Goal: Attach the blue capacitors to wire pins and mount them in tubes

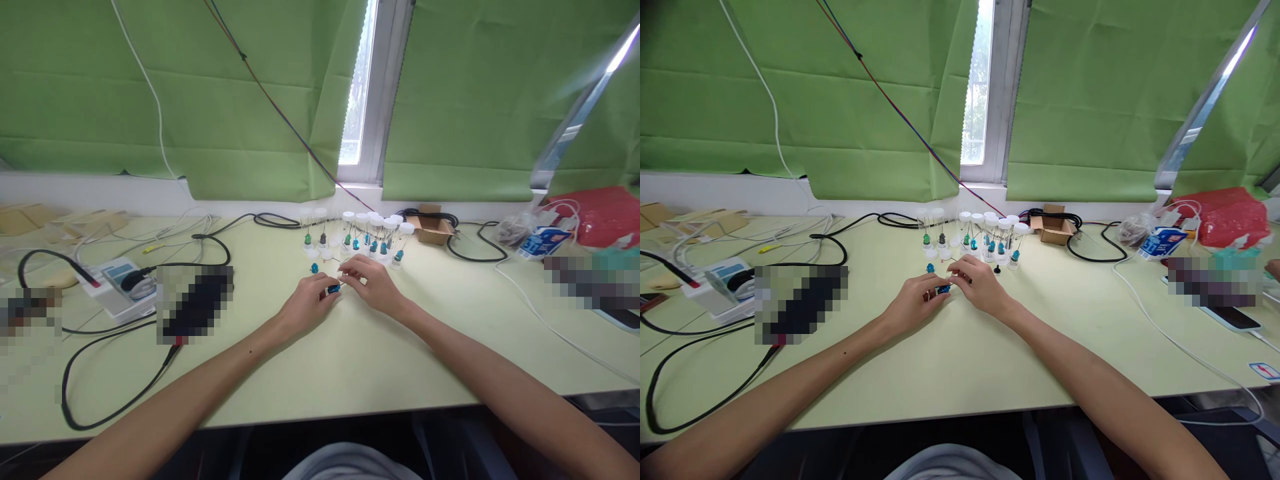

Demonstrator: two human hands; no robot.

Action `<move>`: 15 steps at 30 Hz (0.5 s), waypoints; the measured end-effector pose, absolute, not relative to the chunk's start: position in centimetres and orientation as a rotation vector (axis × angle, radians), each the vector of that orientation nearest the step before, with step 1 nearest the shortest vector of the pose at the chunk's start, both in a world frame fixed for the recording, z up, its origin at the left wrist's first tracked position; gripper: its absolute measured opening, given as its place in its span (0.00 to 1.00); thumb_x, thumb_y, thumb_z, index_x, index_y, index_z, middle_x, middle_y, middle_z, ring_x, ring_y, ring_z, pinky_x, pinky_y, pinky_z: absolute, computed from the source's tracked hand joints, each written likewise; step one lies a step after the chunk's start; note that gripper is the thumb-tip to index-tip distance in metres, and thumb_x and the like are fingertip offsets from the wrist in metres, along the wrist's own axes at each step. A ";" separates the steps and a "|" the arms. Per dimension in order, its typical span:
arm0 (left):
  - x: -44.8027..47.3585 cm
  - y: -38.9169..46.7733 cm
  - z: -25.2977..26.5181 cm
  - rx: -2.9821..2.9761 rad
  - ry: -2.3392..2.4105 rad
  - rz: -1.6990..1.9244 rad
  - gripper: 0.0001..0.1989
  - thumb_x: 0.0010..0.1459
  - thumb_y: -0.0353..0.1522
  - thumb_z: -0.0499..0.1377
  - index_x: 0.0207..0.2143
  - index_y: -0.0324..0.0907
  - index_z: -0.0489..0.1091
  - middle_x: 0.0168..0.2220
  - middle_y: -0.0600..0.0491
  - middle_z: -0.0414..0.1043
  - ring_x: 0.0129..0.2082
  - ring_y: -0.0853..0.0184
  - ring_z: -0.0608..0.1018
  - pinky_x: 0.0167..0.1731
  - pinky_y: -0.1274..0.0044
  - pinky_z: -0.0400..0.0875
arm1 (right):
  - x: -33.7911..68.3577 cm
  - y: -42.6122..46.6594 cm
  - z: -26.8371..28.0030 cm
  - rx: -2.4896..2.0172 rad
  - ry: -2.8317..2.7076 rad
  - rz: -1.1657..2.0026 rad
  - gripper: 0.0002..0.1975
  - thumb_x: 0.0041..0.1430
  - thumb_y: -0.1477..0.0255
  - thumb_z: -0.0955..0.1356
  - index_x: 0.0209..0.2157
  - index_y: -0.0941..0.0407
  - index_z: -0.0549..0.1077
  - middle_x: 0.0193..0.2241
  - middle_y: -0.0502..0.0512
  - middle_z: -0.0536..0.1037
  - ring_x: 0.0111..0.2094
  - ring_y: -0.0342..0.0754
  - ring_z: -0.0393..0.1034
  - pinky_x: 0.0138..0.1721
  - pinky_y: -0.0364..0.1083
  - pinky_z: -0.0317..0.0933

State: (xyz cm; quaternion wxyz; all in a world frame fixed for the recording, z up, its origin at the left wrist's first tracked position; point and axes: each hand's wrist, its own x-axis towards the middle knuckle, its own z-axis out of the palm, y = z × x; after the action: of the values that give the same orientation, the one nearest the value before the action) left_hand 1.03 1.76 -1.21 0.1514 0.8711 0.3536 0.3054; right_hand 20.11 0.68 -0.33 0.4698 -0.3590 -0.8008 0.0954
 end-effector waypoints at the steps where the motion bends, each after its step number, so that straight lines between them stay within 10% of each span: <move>1: 1.1 1.7 -1.2 2.492 1.011 0.883 0.11 0.60 0.34 0.55 0.42 0.43 0.75 0.30 0.53 0.69 0.27 0.69 0.70 0.30 0.76 0.66 | 20.1 0.7 -0.4 -0.871 -1.957 0.232 0.06 0.63 0.69 0.65 0.38 0.55 0.73 0.33 0.55 0.72 0.31 0.45 0.68 0.32 0.46 0.66; 15: 1.3 2.0 -1.6 2.097 0.966 1.042 0.11 0.58 0.38 0.58 0.40 0.44 0.75 0.37 0.51 0.70 0.30 0.69 0.72 0.30 0.76 0.71 | 19.9 0.3 -0.1 -0.834 -1.869 0.283 0.08 0.62 0.66 0.66 0.42 0.54 0.70 0.34 0.54 0.72 0.34 0.46 0.68 0.35 0.46 0.68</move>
State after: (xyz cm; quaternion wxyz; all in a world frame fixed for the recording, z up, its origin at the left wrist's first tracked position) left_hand 1.26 1.96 -1.55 0.2994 0.7898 0.3639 0.3926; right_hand 19.91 0.32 -0.06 0.5125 -0.3465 -0.7768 0.1176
